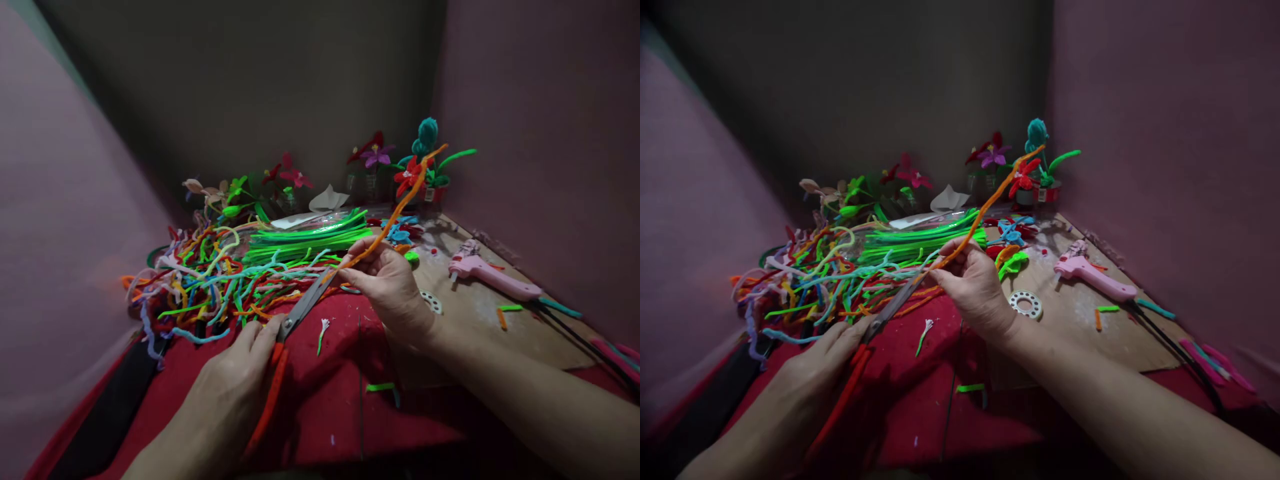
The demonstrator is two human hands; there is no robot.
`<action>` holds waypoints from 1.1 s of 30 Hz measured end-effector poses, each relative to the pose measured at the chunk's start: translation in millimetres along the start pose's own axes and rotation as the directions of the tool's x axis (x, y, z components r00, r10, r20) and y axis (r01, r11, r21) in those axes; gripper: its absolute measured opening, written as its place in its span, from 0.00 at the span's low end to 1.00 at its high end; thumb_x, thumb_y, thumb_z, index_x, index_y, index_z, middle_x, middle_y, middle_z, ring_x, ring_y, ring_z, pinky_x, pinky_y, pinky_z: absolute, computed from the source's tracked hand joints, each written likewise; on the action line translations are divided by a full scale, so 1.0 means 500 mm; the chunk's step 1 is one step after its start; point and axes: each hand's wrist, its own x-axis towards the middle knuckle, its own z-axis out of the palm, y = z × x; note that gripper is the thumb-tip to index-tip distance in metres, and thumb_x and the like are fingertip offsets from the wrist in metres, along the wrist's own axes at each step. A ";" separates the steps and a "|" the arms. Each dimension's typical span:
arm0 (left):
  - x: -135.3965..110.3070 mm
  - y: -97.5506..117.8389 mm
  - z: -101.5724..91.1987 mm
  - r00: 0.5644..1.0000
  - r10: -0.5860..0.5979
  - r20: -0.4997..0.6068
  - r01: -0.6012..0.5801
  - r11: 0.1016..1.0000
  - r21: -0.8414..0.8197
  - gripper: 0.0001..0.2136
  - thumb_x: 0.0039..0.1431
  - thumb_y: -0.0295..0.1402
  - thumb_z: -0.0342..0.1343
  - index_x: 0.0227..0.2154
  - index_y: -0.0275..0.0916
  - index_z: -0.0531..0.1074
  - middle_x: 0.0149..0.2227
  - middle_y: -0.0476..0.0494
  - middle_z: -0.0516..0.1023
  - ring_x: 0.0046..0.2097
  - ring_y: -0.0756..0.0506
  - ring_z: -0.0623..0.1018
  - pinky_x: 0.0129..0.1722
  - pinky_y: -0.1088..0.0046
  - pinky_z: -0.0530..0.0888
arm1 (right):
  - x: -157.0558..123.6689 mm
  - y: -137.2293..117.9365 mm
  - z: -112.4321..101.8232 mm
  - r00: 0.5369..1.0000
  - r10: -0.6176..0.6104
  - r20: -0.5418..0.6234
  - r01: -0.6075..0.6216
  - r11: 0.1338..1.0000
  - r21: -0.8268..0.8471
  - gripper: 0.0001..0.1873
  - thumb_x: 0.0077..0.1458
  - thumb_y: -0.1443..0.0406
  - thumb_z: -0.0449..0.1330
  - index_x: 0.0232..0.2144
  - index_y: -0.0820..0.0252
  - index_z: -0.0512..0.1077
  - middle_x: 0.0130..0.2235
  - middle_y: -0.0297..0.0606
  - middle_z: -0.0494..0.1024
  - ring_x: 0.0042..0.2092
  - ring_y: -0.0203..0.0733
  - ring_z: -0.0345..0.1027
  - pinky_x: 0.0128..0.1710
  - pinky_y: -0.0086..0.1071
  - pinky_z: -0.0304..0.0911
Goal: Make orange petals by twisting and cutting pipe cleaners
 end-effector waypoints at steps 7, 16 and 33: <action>0.004 0.026 -0.003 0.997 0.019 -0.077 -0.010 0.993 0.119 0.23 0.52 0.20 0.37 0.51 0.28 0.61 0.38 0.34 0.72 0.33 0.43 0.77 0.29 0.69 0.75 | -0.007 0.002 0.003 0.997 -0.078 -0.030 0.074 0.991 -0.112 0.15 0.41 0.73 0.62 0.30 0.57 0.62 0.28 0.27 0.69 0.31 0.30 0.68 0.35 0.29 0.68; -0.007 0.015 0.020 1.000 -0.003 -0.007 0.002 1.000 -0.020 0.23 0.53 0.21 0.39 0.54 0.35 0.58 0.41 0.37 0.73 0.34 0.46 0.78 0.36 0.70 0.75 | -0.009 -0.002 0.004 0.998 -0.022 -0.054 0.016 0.993 -0.114 0.14 0.42 0.71 0.62 0.31 0.57 0.61 0.29 0.28 0.68 0.31 0.30 0.66 0.36 0.29 0.68; -0.010 0.017 0.008 0.994 0.094 -0.048 -0.093 0.995 0.028 0.23 0.50 0.21 0.39 0.51 0.30 0.61 0.38 0.33 0.76 0.36 0.41 0.79 0.33 0.68 0.77 | -0.011 -0.002 0.004 0.999 -0.009 -0.040 0.004 0.995 -0.103 0.15 0.42 0.70 0.63 0.31 0.58 0.61 0.29 0.28 0.66 0.32 0.30 0.66 0.37 0.30 0.67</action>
